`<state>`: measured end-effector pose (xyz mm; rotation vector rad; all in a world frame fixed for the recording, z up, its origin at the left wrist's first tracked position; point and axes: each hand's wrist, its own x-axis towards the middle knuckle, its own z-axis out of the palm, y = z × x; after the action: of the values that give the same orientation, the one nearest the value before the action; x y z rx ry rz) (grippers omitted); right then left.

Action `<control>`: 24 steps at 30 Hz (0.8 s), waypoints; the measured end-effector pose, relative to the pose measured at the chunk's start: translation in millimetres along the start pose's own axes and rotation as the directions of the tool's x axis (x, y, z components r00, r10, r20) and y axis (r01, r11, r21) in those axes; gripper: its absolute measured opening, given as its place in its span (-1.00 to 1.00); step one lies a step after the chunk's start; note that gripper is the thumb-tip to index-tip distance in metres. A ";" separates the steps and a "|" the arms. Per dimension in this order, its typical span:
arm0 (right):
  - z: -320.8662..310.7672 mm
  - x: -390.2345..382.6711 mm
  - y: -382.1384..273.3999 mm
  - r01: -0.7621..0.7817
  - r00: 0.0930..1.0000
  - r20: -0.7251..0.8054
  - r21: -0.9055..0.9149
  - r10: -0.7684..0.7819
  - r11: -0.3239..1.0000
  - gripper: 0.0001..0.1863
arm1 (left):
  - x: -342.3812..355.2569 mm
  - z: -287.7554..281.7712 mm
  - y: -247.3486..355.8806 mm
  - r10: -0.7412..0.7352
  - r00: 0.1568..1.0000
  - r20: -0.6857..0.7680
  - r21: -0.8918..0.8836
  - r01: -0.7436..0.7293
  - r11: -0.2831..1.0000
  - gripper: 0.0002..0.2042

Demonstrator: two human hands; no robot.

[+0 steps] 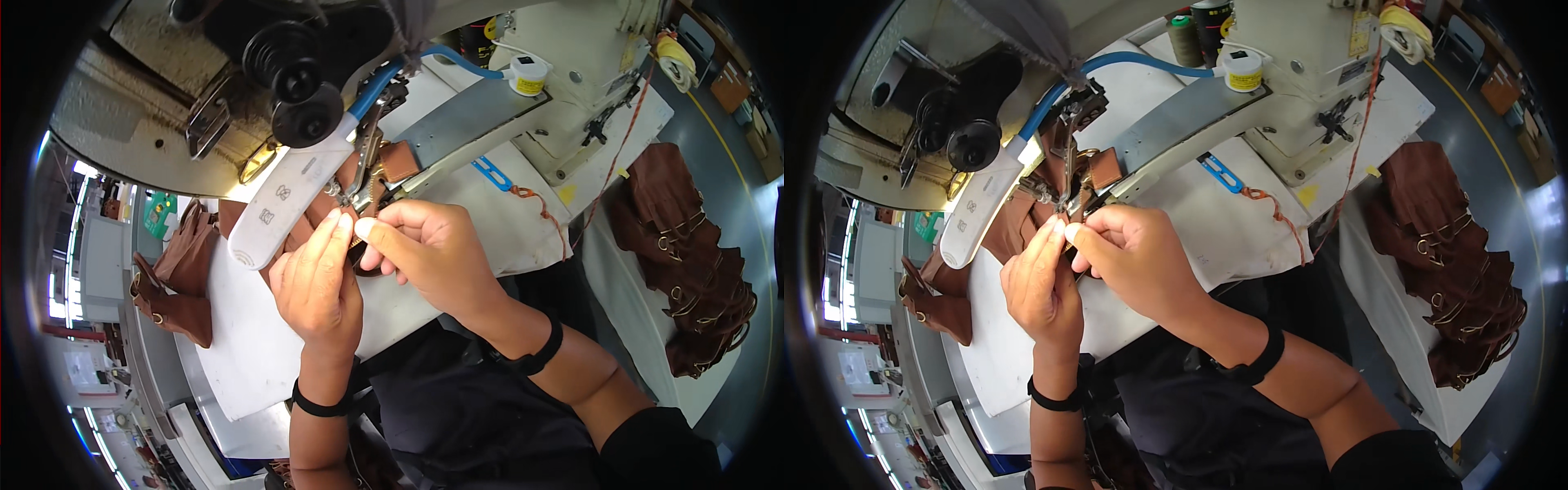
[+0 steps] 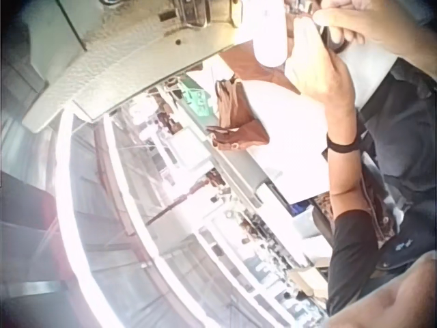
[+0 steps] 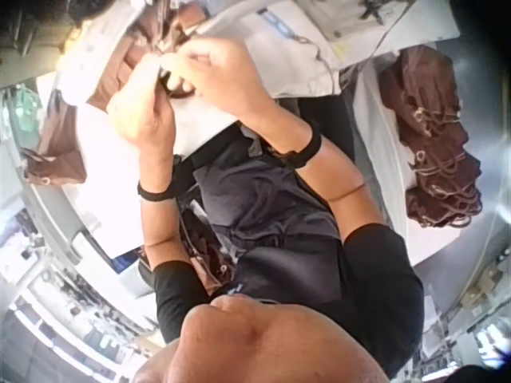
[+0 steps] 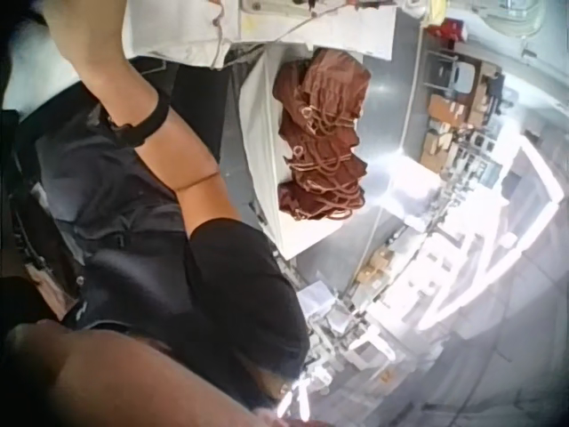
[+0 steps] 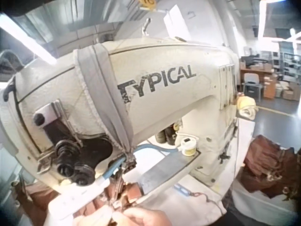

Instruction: The person operates an industrial sewing machine to stitch a zipper onto a brown leather handbag. They guide the bag under the needle, aligning the zipper teeth with the fabric edge, and periodically stop to adjust the bag's position or trim excess thread.

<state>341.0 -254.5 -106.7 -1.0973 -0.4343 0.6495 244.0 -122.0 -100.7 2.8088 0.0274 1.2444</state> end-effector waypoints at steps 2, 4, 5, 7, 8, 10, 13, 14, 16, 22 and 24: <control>3.0 0.0 6.0 0.043 0.999 -0.027 0.057 -0.041 0.997 -0.78 | 0.1 2.0 0.5 -0.025 1.000 0.005 -0.007 0.025 1.000 -0.63; 6.2 -0.8 8.8 0.050 0.998 -0.050 0.121 -0.044 0.991 -0.80 | 0.6 2.9 1.4 -0.045 0.999 0.007 -0.006 0.045 0.999 -0.62; 7.8 -1.3 9.2 0.035 0.998 -0.056 0.156 -0.027 0.987 -0.81 | 0.4 2.5 2.1 -0.053 0.999 0.006 -0.001 0.053 0.999 -0.63; 10.3 -0.4 10.8 0.040 0.997 -0.071 0.198 -0.027 0.979 -0.83 | 0.1 1.8 4.6 -0.067 0.998 0.004 0.006 0.067 0.998 -0.64; 10.9 1.2 13.5 0.060 0.996 -0.079 0.205 -0.044 0.977 -0.83 | 0.4 1.9 6.7 -0.084 0.996 0.003 0.011 0.084 0.996 -0.65; 12.0 4.4 15.3 0.089 0.993 -0.092 0.193 -0.072 0.977 -0.85 | 1.6 4.7 5.3 -0.086 0.996 -0.001 0.012 0.086 0.996 -0.65; 11.3 6.8 15.8 0.115 0.990 -0.097 0.152 -0.101 0.982 -0.86 | 2.3 4.4 6.3 -0.128 0.992 0.006 -0.003 0.128 0.992 -0.62; 11.2 7.0 16.7 0.123 0.990 -0.092 0.149 -0.110 0.981 -0.85 | 2.8 4.4 5.7 -0.127 0.992 -0.001 -0.013 0.127 0.992 -0.63; 13.3 7.9 17.7 0.132 0.988 -0.102 0.149 -0.118 0.980 -0.85 | 0.8 5.6 4.1 -0.127 0.992 -0.011 -0.011 0.127 0.992 -0.63; 17.3 9.6 14.0 0.107 0.982 -0.169 0.131 -0.085 0.986 -0.83 | 2.9 12.2 -3.8 -0.059 0.997 -0.050 0.044 0.062 0.997 -0.67; 19.0 10.8 13.1 0.105 0.980 -0.184 0.144 -0.078 0.984 -0.83 | 3.9 11.6 -6.0 -0.060 0.997 -0.049 0.022 0.061 0.998 -0.67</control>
<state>333.7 -230.4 -111.0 -0.9735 -0.2746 0.4904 255.3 -116.5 -106.0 2.7749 0.1301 1.3061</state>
